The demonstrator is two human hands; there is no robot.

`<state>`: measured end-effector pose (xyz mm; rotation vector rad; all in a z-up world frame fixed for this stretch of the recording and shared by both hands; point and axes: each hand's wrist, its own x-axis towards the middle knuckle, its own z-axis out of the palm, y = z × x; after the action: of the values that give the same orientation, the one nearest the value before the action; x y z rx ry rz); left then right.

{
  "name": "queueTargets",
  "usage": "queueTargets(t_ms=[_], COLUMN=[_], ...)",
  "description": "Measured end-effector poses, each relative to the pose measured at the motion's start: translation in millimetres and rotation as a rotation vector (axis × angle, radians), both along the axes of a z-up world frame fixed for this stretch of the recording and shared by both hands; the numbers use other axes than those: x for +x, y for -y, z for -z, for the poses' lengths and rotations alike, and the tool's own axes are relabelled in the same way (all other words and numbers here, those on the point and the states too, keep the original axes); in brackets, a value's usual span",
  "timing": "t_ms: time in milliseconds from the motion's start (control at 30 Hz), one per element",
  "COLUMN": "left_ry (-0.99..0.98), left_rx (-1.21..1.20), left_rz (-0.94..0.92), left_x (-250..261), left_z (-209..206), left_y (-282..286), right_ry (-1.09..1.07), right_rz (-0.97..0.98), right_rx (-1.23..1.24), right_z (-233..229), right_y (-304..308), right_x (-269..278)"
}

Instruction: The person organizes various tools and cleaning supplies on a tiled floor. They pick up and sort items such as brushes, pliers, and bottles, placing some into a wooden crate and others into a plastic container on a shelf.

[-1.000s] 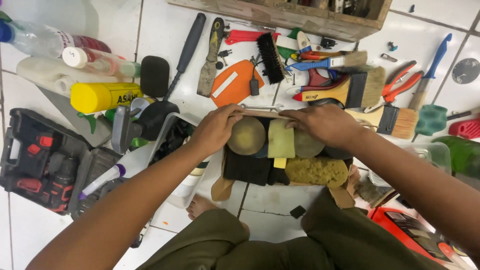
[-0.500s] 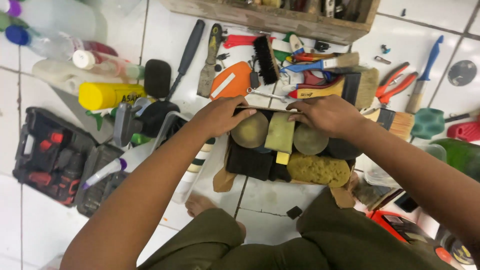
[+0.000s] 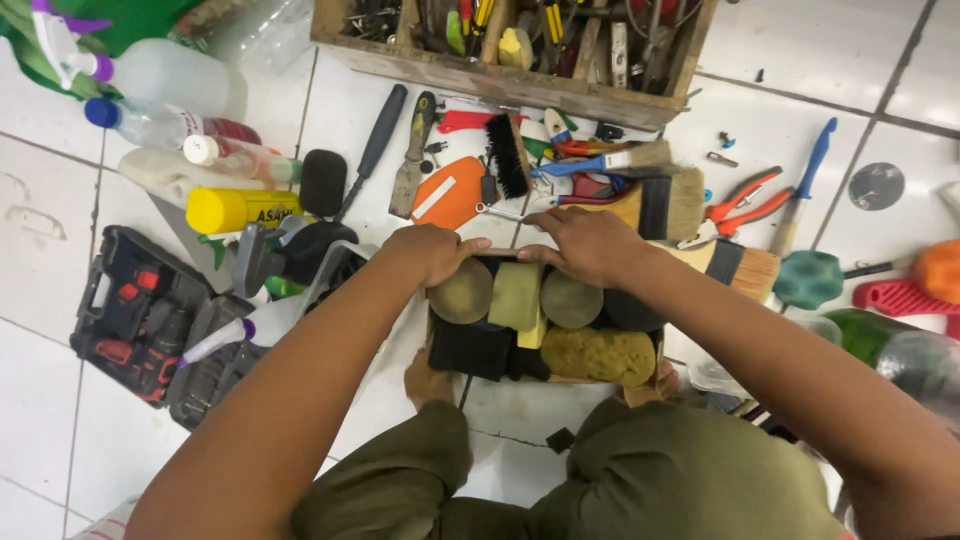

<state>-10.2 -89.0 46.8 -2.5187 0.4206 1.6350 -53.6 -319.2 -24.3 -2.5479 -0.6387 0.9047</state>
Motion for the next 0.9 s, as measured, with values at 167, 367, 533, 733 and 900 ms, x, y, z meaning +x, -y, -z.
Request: queueTargets(t_ms=[167,367,533,733,900], left_ry=[0.049,0.122,0.285,0.132,0.171], left_rx=[-0.047,-0.189,-0.352,-0.418,-0.389], left_rz=[0.034,0.021,-0.230,-0.369,-0.287], left_x=[25.1,69.1,77.3,94.1,99.9], left_z=[33.6,63.6,150.4,122.8,125.7], left_y=[8.6,0.4,-1.3,5.5,5.1], right_ry=[0.127,0.336,0.213,0.055,0.026], right_rz=[-0.084,-0.287,-0.316,0.112,0.090], right_rx=[-0.117,-0.473,-0.592,-0.467,-0.565], right_z=[-13.6,-50.4,-66.6,-62.6,-64.3], right_y=[-4.2,-18.4,-40.0,-74.5,-77.1], right_x=[24.2,57.0,53.2,32.3,40.7])
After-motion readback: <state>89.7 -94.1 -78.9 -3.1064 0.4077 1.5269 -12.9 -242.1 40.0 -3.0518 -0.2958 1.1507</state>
